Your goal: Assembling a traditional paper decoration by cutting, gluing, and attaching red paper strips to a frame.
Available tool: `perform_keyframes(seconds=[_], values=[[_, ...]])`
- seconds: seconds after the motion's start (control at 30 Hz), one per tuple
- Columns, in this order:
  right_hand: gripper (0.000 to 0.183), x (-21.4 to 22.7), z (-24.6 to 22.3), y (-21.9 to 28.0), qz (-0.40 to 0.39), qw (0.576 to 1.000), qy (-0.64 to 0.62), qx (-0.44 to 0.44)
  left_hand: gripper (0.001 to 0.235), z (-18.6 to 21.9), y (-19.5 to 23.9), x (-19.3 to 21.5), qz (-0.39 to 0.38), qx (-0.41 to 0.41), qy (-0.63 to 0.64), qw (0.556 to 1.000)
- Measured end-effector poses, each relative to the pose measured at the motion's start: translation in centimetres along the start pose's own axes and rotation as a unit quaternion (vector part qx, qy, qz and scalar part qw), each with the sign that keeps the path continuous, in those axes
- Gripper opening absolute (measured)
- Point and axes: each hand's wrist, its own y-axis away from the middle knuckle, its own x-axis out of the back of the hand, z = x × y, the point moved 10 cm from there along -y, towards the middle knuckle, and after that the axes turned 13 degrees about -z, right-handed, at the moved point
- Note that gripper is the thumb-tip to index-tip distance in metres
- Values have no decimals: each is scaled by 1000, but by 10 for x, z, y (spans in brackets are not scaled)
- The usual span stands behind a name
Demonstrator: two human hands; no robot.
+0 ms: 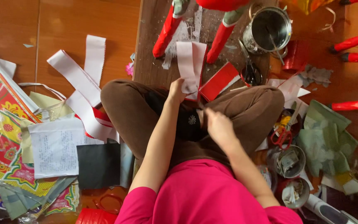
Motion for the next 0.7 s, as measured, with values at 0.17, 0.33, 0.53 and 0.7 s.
perform_keyframes(seconds=[0.17,0.33,0.53,0.7], values=[[41,-18,25,8,-44,998,-8,-37,38,0,-11,-1,-123,3,7,992],[40,26,52,-21,20,996,-44,-69,38,1,-13,4,-101,-9,-54,993],[44,67,-14,-127,73,991,-111,-9,58,-13,-51,35,-30,-65,-93,993],[55,21,-33,-211,81,986,-145,6,54,-4,-53,37,-43,-84,-115,989]])
